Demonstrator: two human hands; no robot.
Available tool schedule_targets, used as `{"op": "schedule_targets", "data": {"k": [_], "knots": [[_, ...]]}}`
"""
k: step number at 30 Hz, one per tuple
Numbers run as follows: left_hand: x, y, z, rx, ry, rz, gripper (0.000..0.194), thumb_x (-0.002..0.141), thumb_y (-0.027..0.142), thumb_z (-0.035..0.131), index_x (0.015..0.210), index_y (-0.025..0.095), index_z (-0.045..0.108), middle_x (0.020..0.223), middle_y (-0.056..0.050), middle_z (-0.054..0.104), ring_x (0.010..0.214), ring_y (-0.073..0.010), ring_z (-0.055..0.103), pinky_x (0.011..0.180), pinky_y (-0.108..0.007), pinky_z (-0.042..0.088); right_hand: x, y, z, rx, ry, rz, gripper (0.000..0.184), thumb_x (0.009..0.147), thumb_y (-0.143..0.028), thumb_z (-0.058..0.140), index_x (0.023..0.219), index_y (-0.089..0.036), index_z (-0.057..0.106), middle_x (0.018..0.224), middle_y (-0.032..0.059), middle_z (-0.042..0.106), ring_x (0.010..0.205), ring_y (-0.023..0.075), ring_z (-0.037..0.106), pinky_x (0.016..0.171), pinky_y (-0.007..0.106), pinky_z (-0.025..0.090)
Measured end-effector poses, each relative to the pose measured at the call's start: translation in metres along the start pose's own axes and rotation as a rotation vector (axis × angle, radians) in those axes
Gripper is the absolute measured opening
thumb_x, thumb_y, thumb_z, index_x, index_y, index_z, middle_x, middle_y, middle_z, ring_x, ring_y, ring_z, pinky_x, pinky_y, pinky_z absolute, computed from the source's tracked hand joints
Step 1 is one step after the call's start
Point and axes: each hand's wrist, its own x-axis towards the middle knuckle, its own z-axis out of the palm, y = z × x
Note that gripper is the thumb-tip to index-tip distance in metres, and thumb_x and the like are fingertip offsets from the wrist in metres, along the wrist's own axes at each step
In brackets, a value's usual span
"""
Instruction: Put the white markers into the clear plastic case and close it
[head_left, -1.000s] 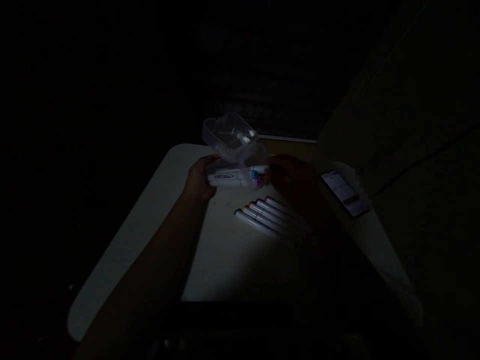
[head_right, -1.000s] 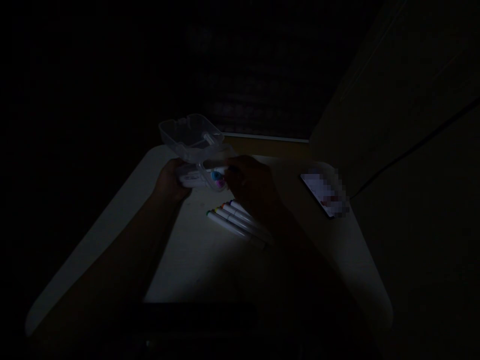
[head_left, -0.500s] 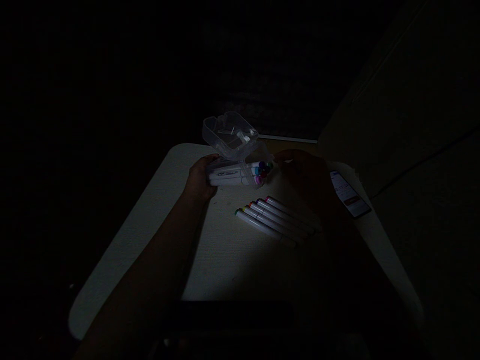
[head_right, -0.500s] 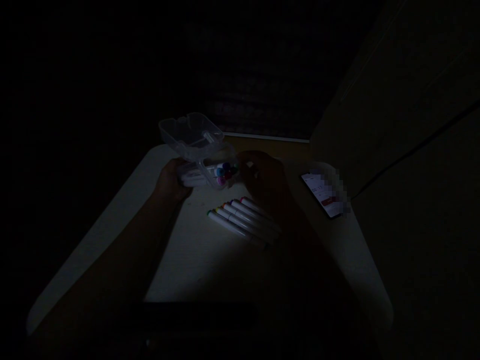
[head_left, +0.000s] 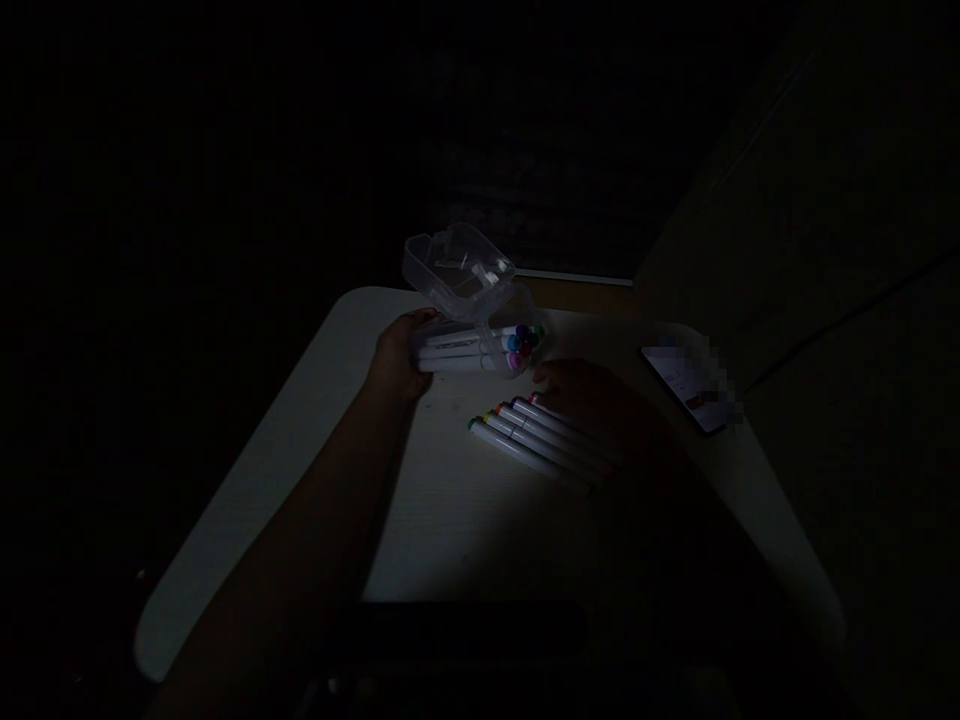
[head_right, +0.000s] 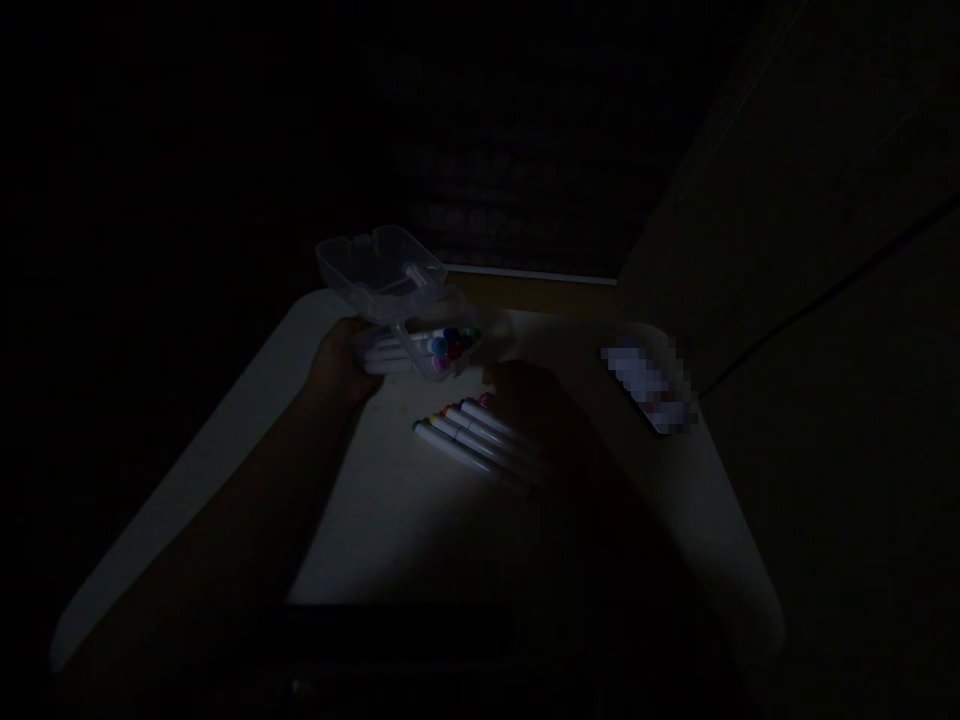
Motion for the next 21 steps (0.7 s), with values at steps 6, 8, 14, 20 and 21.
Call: {"op": "schedule_targets", "data": {"k": [6,8,14,20,21], "knots": [[-0.004,0.001,0.004,0.000,0.036,-0.003,0.015,0.066,0.023,0.058,0.078,0.014,0.060,0.069,-0.003,0.063,0.077,-0.0205,0.066,0.071,-0.028,0.053,0.001,-0.007,0.004,-0.029,-0.053,0.049,0.014,0.081,-0.032,0.056,0.087,-0.022,0.064,0.085,0.0058,0.070,0.072,0.0179,0.064,0.058,0.029,0.044],[-0.004,0.001,0.005,-0.008,0.043,0.001,0.016,0.066,0.022,0.058,0.079,0.014,0.060,0.070,-0.003,0.063,0.076,-0.0198,0.066,0.071,-0.027,0.053,0.001,-0.009,0.003,-0.026,-0.088,0.074,0.017,0.081,-0.034,0.055,0.084,-0.020,0.065,0.085,0.0065,0.069,0.072,0.0176,0.063,0.057,0.028,0.043],[-0.001,-0.001,0.001,-0.028,0.008,0.009,0.016,0.066,0.021,0.057,0.079,0.013,0.060,0.070,-0.003,0.064,0.076,-0.0196,0.066,0.072,-0.028,0.053,0.005,-0.007,-0.016,-0.008,-0.088,0.116,0.020,0.077,-0.021,0.053,0.092,-0.019,0.066,0.095,0.0052,0.069,0.081,0.0166,0.062,0.068,0.027,0.043],[-0.003,0.000,0.002,0.001,0.018,0.008,0.016,0.068,0.023,0.055,0.080,0.013,0.060,0.072,-0.004,0.064,0.079,-0.0199,0.066,0.072,-0.027,0.053,-0.010,-0.007,-0.058,0.110,0.269,0.132,0.021,0.076,-0.023,0.055,0.092,-0.019,0.068,0.089,0.0032,0.069,0.080,0.0167,0.063,0.072,0.028,0.047],[-0.004,0.001,0.003,0.002,0.025,0.007,0.016,0.068,0.023,0.055,0.080,0.013,0.060,0.072,-0.004,0.064,0.079,-0.0198,0.066,0.072,-0.027,0.053,-0.014,-0.008,-0.065,0.137,0.365,0.117,0.020,0.076,-0.023,0.057,0.092,-0.019,0.068,0.088,0.0029,0.069,0.077,0.0158,0.062,0.071,0.029,0.048]]}}
